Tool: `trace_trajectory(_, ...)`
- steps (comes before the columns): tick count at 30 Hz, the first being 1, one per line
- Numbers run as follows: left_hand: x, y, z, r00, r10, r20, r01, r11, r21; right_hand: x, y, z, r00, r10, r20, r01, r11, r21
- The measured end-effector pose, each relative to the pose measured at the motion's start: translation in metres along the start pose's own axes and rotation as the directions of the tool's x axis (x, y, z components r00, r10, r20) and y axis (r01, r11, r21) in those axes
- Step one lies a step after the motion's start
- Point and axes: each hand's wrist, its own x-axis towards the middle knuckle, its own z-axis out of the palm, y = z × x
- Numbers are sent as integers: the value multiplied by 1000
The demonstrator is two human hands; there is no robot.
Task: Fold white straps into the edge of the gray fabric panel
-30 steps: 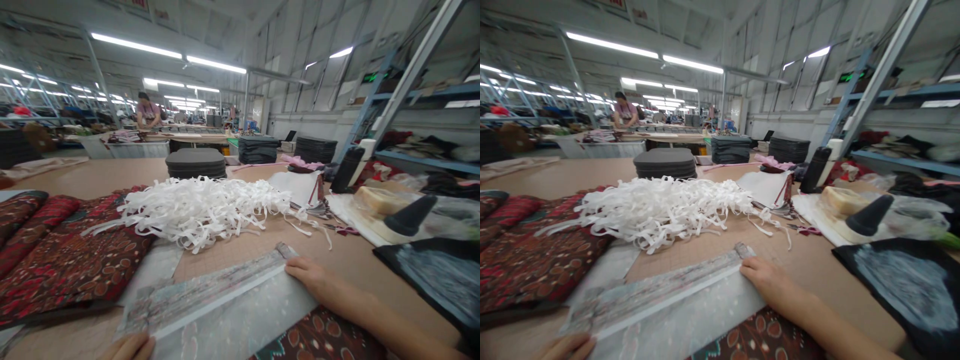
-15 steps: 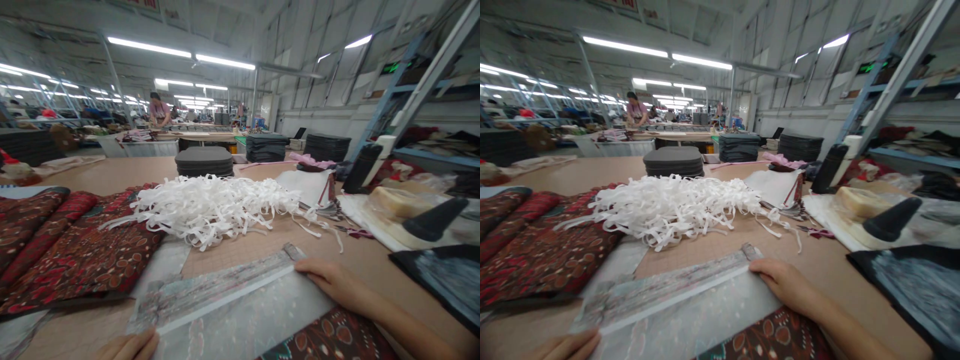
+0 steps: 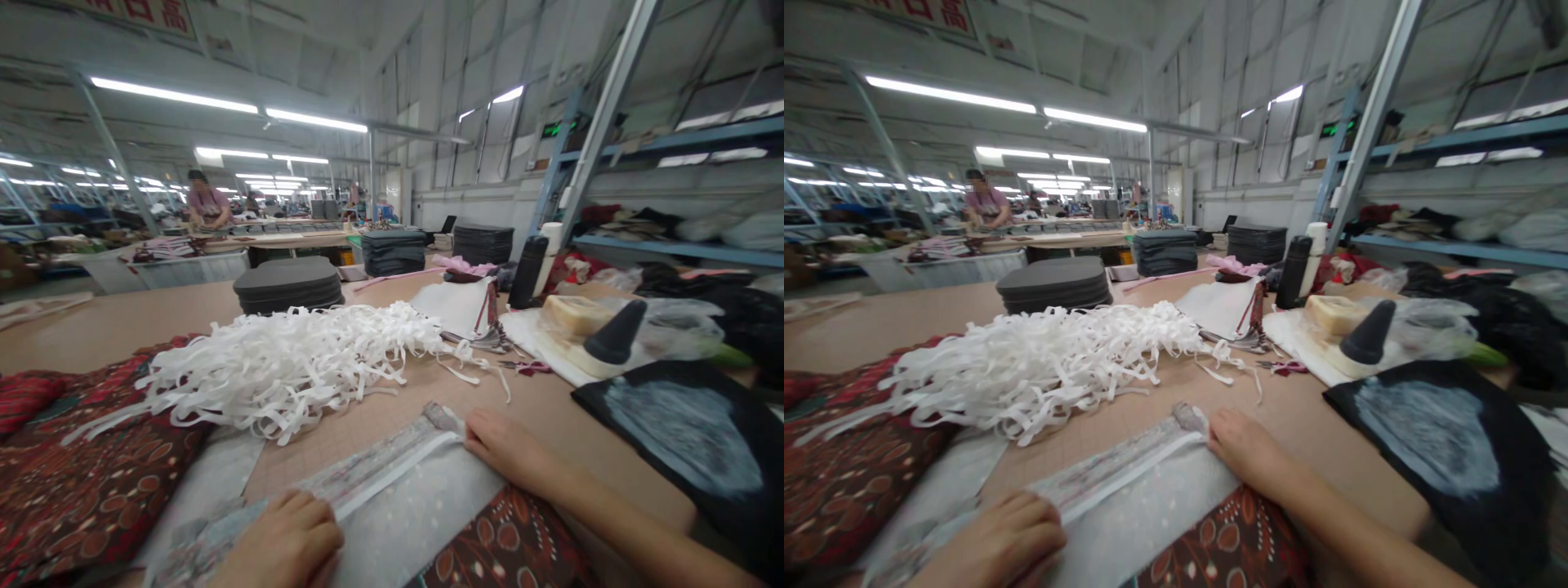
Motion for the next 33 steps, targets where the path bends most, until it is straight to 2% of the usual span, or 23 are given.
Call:
trace_trajectory(3, 36, 9, -2, 997, -14, 73, 18, 998, -61, -6, 1, -3, 999, 37, -25, -37, 999, -8)
trace_trajectory(5, 57, 11, 2, 999, -19, 47, 25, 990, -141, -7, 0, -7, 997, 81, 2, -81, 985, 151)
trace_trajectory(7, 79, 13, 7, 1000, -30, -4, 28, 972, -232, -2, -2, -11, 996, 90, 26, -93, 923, 374)
trace_trajectory(10, 109, 18, 18, 994, -93, -63, 66, 937, -344, 11, -5, -9, 997, 60, -53, -17, 807, 590)
trace_trajectory(15, 142, 24, 45, 966, -241, -90, 194, 913, -358, 21, -5, 9, 978, 3, -206, 136, 741, 658)
trace_trajectory(17, 146, 24, 52, 955, -280, -94, 231, 907, -351, 17, -1, 14, 971, 22, -240, 137, 769, 625)
trace_trajectory(19, 147, 26, 56, 952, -290, -101, 242, 910, -336, 12, 3, 16, 951, 22, -309, 144, 852, 504)
trace_trajectory(21, 145, 27, 54, 957, -268, -107, 225, 925, -304, 8, 5, 15, 929, -65, -363, 202, 913, 354)
trace_trajectory(23, 144, 30, 51, 969, -223, -111, 189, 948, -255, 5, 6, 15, 924, -182, -337, 279, 923, 266)
trace_trajectory(25, 141, 34, 49, 981, -165, -105, 143, 972, -188, 4, 5, 15, 931, -243, -273, 310, 920, 238)
trace_trajectory(29, 136, 43, 49, 998, -54, -46, 53, 998, -26, 5, 4, 16, 947, -246, -207, 287, 938, 195)
trace_trajectory(33, 130, 48, 49, 1000, -11, 8, 10, 997, 81, 2, 0, 10, 958, -234, -168, 267, 941, 210)
